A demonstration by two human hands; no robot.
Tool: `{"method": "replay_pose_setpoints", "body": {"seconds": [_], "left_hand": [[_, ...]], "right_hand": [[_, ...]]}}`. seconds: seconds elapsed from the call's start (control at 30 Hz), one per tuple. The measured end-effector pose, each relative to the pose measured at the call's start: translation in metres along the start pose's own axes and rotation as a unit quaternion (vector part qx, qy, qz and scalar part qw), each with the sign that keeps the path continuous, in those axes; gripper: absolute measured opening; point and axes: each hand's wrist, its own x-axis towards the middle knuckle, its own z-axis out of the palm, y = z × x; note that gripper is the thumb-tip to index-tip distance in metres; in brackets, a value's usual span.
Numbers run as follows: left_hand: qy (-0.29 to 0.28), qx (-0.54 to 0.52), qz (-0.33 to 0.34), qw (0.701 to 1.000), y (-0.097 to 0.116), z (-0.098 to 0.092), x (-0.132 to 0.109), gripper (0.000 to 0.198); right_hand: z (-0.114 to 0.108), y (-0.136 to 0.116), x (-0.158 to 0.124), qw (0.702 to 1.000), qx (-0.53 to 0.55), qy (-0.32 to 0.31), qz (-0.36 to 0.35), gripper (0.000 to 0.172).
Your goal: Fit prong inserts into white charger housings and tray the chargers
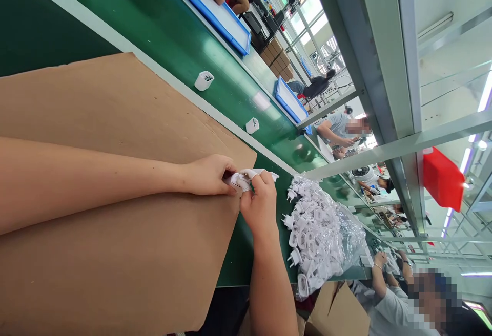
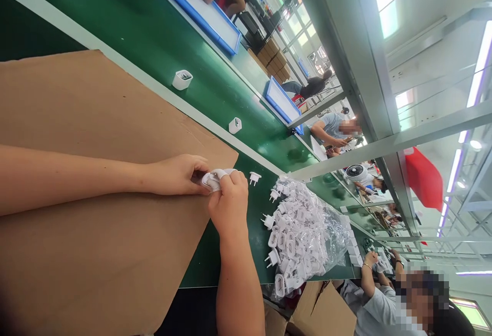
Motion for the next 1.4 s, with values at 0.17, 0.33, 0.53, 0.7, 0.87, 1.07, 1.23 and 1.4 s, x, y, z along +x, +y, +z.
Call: {"method": "replay_pose_setpoints", "body": {"seconds": [0.17,0.33,0.53,0.7,0.87,1.07,1.23,1.4], "left_hand": [[0.002,0.007,0.01,1.0,-0.001,0.002,0.0,0.027],[0.006,0.004,0.012,1.0,-0.001,0.002,0.0,0.028],[0.027,0.018,0.022,0.999,-0.003,0.005,-0.003,0.035],[0.039,0.052,0.066,0.996,0.0,0.008,-0.006,0.042],[0.029,0.112,0.067,0.991,0.005,0.007,-0.006,0.043],[0.026,0.148,0.118,0.982,0.006,0.007,0.0,0.031],[0.084,0.213,0.059,0.972,0.005,-0.013,0.052,0.025],[0.189,0.248,-0.038,0.949,0.003,-0.046,0.132,0.029]], "right_hand": [[-0.004,0.004,0.004,0.999,0.023,-0.027,-0.017,0.045],[-0.008,0.01,0.012,0.998,0.013,-0.065,-0.019,0.039],[0.005,0.007,0.002,0.999,0.023,-0.021,0.042,0.04],[0.017,0.004,-0.006,0.991,0.071,0.022,0.113,0.032],[0.021,0.004,-0.011,0.961,0.205,0.057,0.177,0.054],[0.038,0.014,-0.011,0.957,0.233,0.096,0.143,0.033],[0.037,0.041,-0.003,0.945,0.186,0.178,0.203,0.058],[0.037,0.081,-0.008,0.942,0.042,0.123,0.31,0.044]]}}
